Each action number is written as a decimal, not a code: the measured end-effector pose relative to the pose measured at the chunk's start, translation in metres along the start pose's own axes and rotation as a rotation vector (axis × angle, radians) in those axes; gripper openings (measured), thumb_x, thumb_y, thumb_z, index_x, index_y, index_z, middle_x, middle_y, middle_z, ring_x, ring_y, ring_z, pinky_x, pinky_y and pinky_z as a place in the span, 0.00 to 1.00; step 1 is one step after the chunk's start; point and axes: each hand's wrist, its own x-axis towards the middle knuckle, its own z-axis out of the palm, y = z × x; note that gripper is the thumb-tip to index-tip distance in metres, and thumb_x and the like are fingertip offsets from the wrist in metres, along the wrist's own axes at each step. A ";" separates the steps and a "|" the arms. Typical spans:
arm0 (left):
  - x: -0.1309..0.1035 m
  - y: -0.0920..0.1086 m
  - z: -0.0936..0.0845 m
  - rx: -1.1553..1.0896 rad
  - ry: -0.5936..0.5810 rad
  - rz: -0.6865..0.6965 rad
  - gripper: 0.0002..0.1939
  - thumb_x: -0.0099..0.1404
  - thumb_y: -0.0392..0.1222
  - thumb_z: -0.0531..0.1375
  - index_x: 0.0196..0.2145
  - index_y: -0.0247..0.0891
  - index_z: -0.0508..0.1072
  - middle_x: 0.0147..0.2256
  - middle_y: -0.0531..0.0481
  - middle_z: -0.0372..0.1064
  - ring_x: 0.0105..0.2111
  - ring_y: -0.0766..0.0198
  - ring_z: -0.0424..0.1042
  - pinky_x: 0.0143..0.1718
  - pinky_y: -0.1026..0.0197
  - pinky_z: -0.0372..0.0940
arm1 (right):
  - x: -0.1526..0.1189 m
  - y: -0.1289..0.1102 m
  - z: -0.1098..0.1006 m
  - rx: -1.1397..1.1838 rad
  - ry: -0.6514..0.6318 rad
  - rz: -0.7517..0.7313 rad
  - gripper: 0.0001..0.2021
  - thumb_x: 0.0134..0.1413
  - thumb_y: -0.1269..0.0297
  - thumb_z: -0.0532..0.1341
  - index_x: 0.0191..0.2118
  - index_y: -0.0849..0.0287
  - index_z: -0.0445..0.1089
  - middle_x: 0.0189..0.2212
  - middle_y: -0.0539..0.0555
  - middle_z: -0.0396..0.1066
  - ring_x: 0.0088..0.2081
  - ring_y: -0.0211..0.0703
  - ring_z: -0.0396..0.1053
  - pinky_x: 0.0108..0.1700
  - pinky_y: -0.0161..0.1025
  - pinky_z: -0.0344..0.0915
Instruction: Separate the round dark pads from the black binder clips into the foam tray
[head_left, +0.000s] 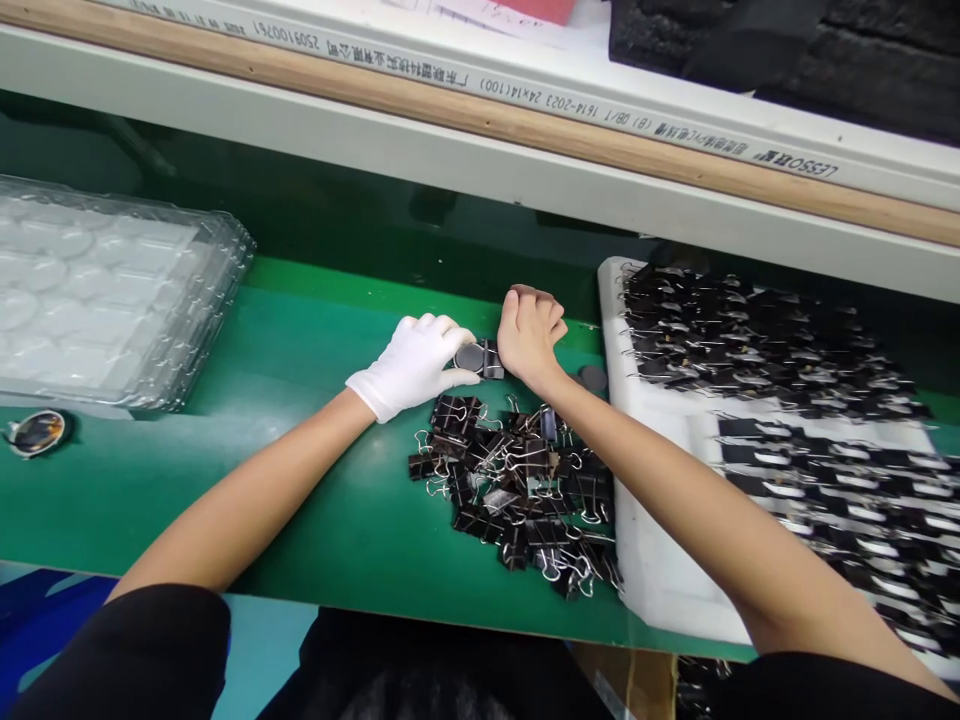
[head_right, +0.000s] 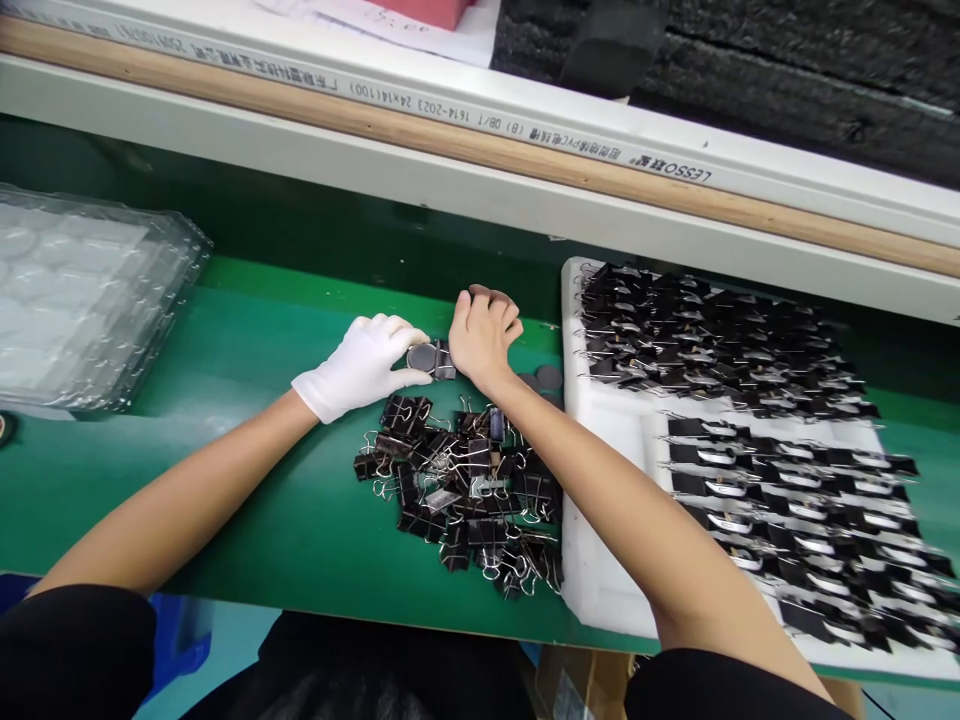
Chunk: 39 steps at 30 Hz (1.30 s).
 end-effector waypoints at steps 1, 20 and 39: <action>0.000 0.001 0.000 0.001 -0.001 0.003 0.27 0.71 0.64 0.60 0.55 0.40 0.73 0.52 0.41 0.73 0.50 0.48 0.70 0.47 0.51 0.57 | 0.000 0.000 0.000 -0.001 0.001 0.001 0.28 0.73 0.47 0.36 0.62 0.53 0.63 0.63 0.65 0.61 0.67 0.60 0.54 0.66 0.65 0.50; -0.001 0.006 -0.012 0.003 -0.023 -0.023 0.23 0.70 0.62 0.60 0.49 0.39 0.76 0.46 0.42 0.74 0.47 0.49 0.72 0.46 0.51 0.62 | 0.018 -0.006 -0.021 0.411 -0.059 0.160 0.24 0.69 0.45 0.44 0.55 0.50 0.69 0.58 0.61 0.68 0.64 0.58 0.59 0.67 0.68 0.51; -0.020 -0.001 -0.018 0.095 0.230 0.012 0.23 0.77 0.54 0.49 0.53 0.45 0.78 0.55 0.38 0.73 0.55 0.45 0.67 0.54 0.43 0.57 | -0.040 0.050 -0.102 0.318 -0.431 -0.291 0.15 0.54 0.48 0.65 0.30 0.55 0.74 0.39 0.56 0.81 0.37 0.49 0.76 0.43 0.46 0.72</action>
